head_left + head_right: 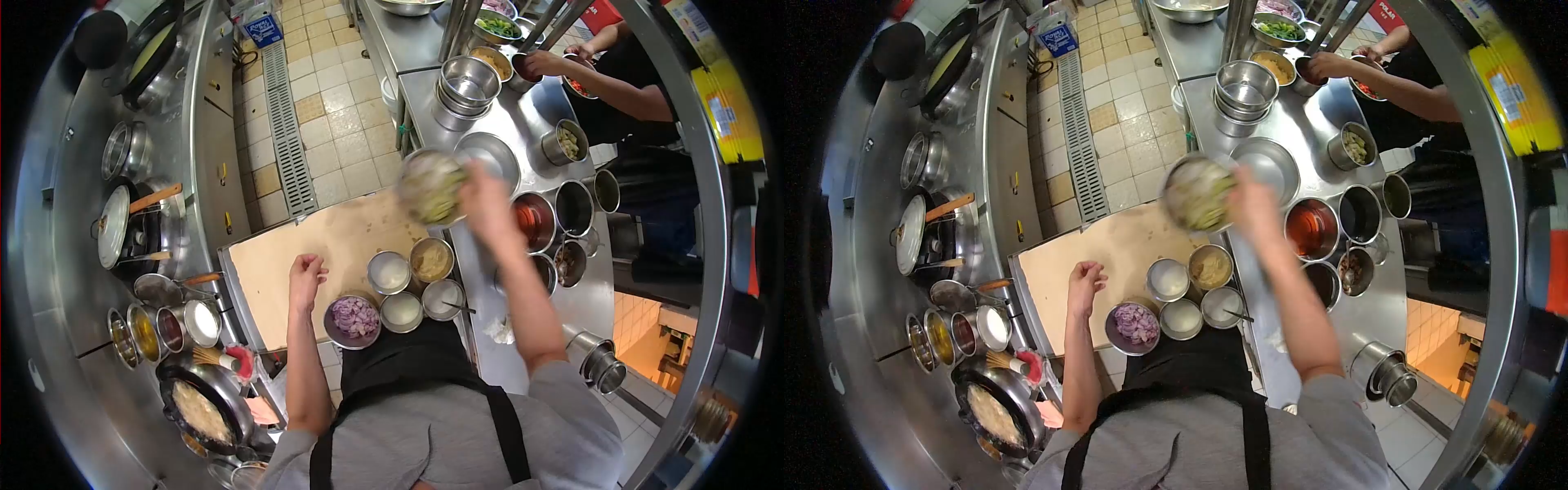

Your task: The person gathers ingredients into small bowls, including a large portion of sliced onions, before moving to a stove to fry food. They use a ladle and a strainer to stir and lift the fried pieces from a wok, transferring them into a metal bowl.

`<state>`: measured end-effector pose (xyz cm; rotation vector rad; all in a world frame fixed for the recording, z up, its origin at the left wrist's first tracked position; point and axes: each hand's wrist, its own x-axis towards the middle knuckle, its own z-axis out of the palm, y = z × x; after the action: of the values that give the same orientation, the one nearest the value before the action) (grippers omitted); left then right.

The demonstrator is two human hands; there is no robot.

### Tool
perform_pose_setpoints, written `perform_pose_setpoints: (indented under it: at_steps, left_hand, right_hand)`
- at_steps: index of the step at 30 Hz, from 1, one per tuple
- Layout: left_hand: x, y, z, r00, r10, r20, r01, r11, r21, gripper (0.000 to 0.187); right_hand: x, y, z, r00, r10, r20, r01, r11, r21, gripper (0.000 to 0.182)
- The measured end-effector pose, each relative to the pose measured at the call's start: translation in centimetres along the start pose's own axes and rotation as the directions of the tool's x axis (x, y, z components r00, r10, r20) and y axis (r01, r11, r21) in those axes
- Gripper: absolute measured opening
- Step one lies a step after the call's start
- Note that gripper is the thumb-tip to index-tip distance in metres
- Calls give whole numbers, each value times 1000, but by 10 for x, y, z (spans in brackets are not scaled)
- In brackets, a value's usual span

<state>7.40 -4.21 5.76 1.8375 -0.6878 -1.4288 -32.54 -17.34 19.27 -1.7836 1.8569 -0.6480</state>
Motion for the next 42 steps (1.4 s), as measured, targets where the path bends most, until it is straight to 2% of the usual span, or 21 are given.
perform_pose_setpoints:
  at_steps: [1, 2, 5, 8, 11, 12, 14, 15, 17, 18, 20, 21, 23, 26, 29, 30, 33, 36, 39, 41, 42]
  left_hand:
    - [7, 5, 5, 1000, 1, 22, 0, 998, -62, 25]
    - [15, 11, 11, 999, 4, 41, 1, 992, -124, 27]
    - [44, 8, 24, 997, -44, 64, 59, 967, -248, 33]
    - [58, -14, 33, 991, -104, 87, 120, 971, -208, 35]
    - [62, -24, 45, 992, -73, 101, 83, 991, -107, 32]
    - [65, -30, 51, 993, -47, 108, 56, 995, -85, 31]
    - [62, -30, 59, 996, -20, 87, 29, 994, -106, 26]
    - [57, -25, 65, 998, -22, 64, 28, 996, -87, 25]
    - [53, -21, 71, 999, -20, 33, 22, 997, -74, 24]
    - [54, -25, 70, 999, -19, 33, 22, 997, -76, 24]
    - [54, -26, 70, 999, -35, 24, 37, 997, -67, 29]
    - [48, -22, 69, 999, -35, 31, 37, 997, -68, 29]
    - [34, -8, 72, 998, -32, 45, 35, 996, -76, 31]
    - [28, -5, 71, 997, -46, 67, 52, 994, -97, 38]
    - [28, -8, 68, 996, -80, 49, 84, 993, -85, 39]
    - [30, -10, 67, 995, -93, 43, 96, 992, -79, 40]
    - [31, -17, 62, 993, -116, 25, 118, 988, -102, 41]
    - [33, -22, 58, 994, -106, 37, 109, 990, -89, 38]
    - [39, -32, 44, 996, -71, 60, 76, 993, -88, 34]
    - [40, -33, 34, 998, -34, 55, 40, 993, -111, 33]
    - [40, -35, 29, 998, -24, 56, 31, 992, -119, 32]
  right_hand:
    - [-5, -19, 37, 995, -20, 100, 13, 997, 70, 41]
    - [-5, -14, 92, 987, -121, 107, 101, 980, 172, 41]
    - [-15, -16, 198, 971, -155, 181, 137, 985, 107, 38]
    - [-29, 6, 232, 966, -33, 255, 15, 997, 70, 34]
    - [-32, -28, 101, 970, -93, 222, 49, 980, 195, 31]
    - [-28, -5, 81, 991, 9, 137, -22, 996, 90, 29]
    - [-14, 27, 1, 991, 135, -15, -134, 990, 41, 30]
    - [-1, 58, -31, 976, 124, -180, -135, 990, -50, 31]
    - [40, 121, -93, 916, 124, -381, -219, 951, -217, 25]
    - [65, 148, -118, 852, 323, -411, -471, 816, -335, 24]
    - [107, 258, -137, 799, 333, -501, -557, 725, -405, 28]
    - [126, 306, -141, 765, 393, -511, -592, 742, -315, 25]
    - [134, 305, -160, 675, 727, -127, -727, 684, 51, 21]
    - [157, 349, -132, 538, 840, -64, -794, 531, 295, 22]
    - [151, 375, -116, 705, 611, -360, -671, 739, -60, 27]
    - [131, 357, -115, 784, 286, -551, -414, 902, -120, 34]
    - [68, 277, -137, 815, 217, -538, -387, 894, -225, 30]
    - [-18, 221, -163, 775, 236, -586, -345, 935, -79, 28]
    - [-124, 200, -184, 669, 283, -688, -311, 947, 87, 31]
    - [-200, 167, -199, 542, 638, -546, -495, 768, 407, 32]
    - [-238, 169, -196, 482, 654, -583, -569, 740, 360, 31]
